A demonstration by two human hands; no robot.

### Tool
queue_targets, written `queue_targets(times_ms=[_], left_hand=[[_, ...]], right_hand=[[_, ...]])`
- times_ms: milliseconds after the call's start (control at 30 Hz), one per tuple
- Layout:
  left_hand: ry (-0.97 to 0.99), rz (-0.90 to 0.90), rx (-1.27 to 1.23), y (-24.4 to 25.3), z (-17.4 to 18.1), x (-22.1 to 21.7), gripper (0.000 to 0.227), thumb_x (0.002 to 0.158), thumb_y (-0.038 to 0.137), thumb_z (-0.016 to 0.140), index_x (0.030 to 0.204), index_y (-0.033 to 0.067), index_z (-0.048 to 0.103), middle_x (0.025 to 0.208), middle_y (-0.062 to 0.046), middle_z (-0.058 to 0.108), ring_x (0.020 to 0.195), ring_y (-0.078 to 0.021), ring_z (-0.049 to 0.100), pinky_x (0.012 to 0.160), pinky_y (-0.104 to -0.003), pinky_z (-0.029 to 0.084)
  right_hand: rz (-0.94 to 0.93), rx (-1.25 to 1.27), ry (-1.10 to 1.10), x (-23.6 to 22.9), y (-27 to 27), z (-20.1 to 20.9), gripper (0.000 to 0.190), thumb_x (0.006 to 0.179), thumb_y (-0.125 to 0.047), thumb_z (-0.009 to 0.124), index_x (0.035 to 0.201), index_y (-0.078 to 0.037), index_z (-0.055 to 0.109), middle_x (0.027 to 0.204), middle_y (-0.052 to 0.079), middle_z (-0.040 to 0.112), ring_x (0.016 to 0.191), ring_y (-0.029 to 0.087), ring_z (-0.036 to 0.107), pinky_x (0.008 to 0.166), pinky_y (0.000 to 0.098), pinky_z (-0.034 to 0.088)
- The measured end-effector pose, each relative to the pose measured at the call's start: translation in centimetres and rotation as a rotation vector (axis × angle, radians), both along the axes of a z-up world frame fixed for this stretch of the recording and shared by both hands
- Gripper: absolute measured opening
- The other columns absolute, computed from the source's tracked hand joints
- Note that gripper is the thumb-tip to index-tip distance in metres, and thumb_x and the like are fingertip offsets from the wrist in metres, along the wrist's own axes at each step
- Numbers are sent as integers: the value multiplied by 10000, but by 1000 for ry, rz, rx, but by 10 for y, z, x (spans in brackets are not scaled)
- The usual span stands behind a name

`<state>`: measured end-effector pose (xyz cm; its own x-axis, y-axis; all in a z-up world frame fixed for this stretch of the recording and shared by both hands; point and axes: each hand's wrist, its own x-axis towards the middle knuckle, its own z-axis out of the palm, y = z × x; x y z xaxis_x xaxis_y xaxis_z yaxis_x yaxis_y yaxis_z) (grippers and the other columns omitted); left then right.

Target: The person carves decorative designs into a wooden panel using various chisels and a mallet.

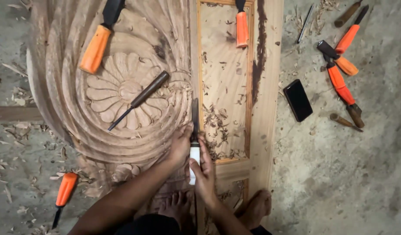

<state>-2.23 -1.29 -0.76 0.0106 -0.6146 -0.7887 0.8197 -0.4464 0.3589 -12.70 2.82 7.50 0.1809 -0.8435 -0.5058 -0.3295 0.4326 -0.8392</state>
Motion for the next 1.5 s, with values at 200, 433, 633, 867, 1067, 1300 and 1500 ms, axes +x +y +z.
queue_targets(times_ms=[200,433,633,867,1067,1300,1500], left_hand=[[-41,-21,42,-27,11,15,286,1101,217,442,1148,-26,586,834,-137,718,667,-200,665,623,-312,576],[193,112,123,-49,16,14,263,1063,227,425,1193,61,583,864,-128,723,706,-200,708,682,-310,624],[171,255,-58,-68,3,-20,245,1114,223,483,1214,33,600,817,-55,643,633,-122,576,542,-267,506],[208,431,-271,-41,48,-14,272,1080,326,521,1090,62,588,880,-67,670,783,-162,673,705,-291,583],[-637,-393,-195,14,44,51,324,1033,366,519,1126,134,726,1083,-52,700,552,-160,671,441,-284,523],[-2129,-412,-305,-40,73,176,381,856,308,685,1167,92,643,1151,-116,630,930,-314,672,770,-470,555],[-1925,-526,-165,-58,45,211,274,1024,235,659,1199,31,603,1119,-188,612,850,-389,636,698,-508,499]], right_hand=[[-215,256,-442,26,-37,25,744,982,8,539,1650,-134,244,856,103,631,554,115,582,436,235,515],[-105,423,-165,24,-100,68,753,946,4,541,1625,-212,297,890,88,652,550,113,585,429,240,515],[102,632,188,22,-201,111,681,908,-56,607,1551,-227,462,828,148,668,494,143,571,369,266,476],[514,637,88,6,-192,126,613,958,-155,618,1538,-155,419,887,100,679,522,123,587,440,273,531],[432,626,-210,-46,-103,84,755,964,-150,642,1628,-122,284,866,77,615,567,110,575,501,263,531],[-48,-146,-104,-89,-63,-29,572,950,-81,684,1470,-9,457,965,57,656,729,101,622,610,247,536],[-116,-260,-13,-130,-49,-85,490,969,-46,673,1425,-17,494,1011,43,657,785,83,619,649,236,529]])
